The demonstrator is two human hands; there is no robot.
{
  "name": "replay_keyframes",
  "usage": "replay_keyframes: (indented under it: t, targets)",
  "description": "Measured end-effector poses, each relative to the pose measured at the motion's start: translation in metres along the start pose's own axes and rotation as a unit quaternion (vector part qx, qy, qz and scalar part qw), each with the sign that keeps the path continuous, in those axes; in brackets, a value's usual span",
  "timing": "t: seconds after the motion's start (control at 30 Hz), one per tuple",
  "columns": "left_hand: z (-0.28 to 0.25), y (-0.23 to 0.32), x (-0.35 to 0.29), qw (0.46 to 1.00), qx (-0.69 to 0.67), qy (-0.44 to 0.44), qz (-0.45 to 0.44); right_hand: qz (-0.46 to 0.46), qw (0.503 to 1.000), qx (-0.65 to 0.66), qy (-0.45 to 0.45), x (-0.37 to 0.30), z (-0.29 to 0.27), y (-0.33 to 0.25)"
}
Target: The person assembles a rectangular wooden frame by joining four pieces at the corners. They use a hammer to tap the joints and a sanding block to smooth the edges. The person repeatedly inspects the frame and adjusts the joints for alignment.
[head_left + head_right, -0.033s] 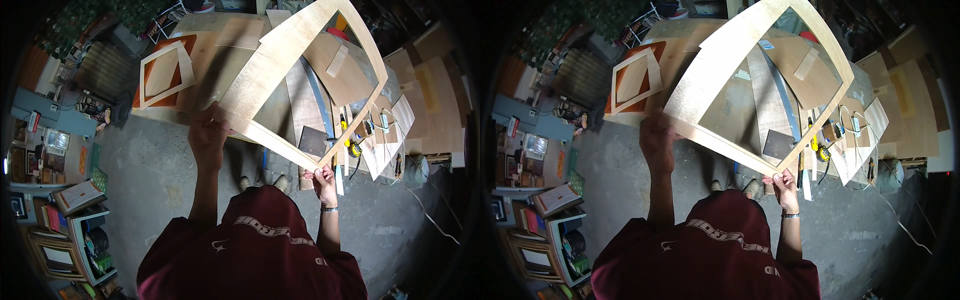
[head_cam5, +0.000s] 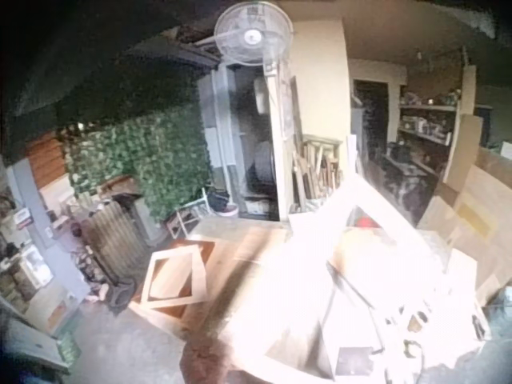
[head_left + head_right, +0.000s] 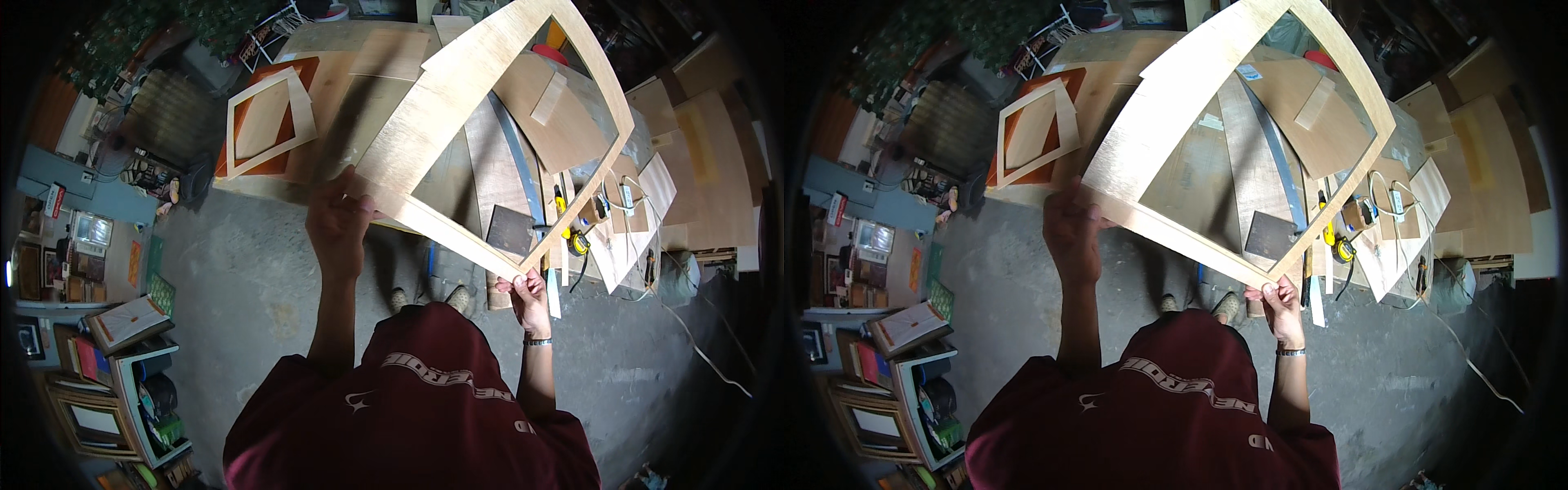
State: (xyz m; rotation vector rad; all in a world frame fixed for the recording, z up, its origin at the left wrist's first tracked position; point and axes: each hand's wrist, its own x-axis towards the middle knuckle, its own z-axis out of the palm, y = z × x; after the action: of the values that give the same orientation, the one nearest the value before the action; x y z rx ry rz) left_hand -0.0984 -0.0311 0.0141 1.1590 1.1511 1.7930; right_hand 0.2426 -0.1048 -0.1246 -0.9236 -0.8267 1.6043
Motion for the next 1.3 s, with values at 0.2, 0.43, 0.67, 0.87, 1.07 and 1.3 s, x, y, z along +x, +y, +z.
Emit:
replay_keyframes:
  t: [0.2,0.43,0.67,0.87,1.07,1.3]
  targets:
    - [0.007,0.004,0.002,1.000,0.020,0.013,-0.002,-0.028,0.999,0.002,0.016,0.001,0.013,-0.015]
    - [0.006,0.000,0.002,1.000,-0.029,-0.001,-0.004,-0.046,0.998,-0.020,0.031,-0.006,0.011,-0.023]
    - [-0.004,-0.020,-0.001,0.991,-0.126,-0.028,0.021,-0.071,0.992,-0.086,0.052,-0.018,0.010,-0.042]
    - [-0.002,-0.022,-0.001,0.985,-0.165,-0.038,0.011,-0.084,0.987,-0.115,0.069,-0.027,0.013,-0.052]
    - [0.000,-0.027,-0.001,0.985,-0.160,-0.051,0.029,-0.096,0.985,-0.123,0.077,-0.033,0.002,-0.045]
    - [0.007,-0.024,-0.002,0.987,-0.148,-0.055,0.039,-0.099,0.982,-0.127,0.101,-0.036,0.007,-0.046]
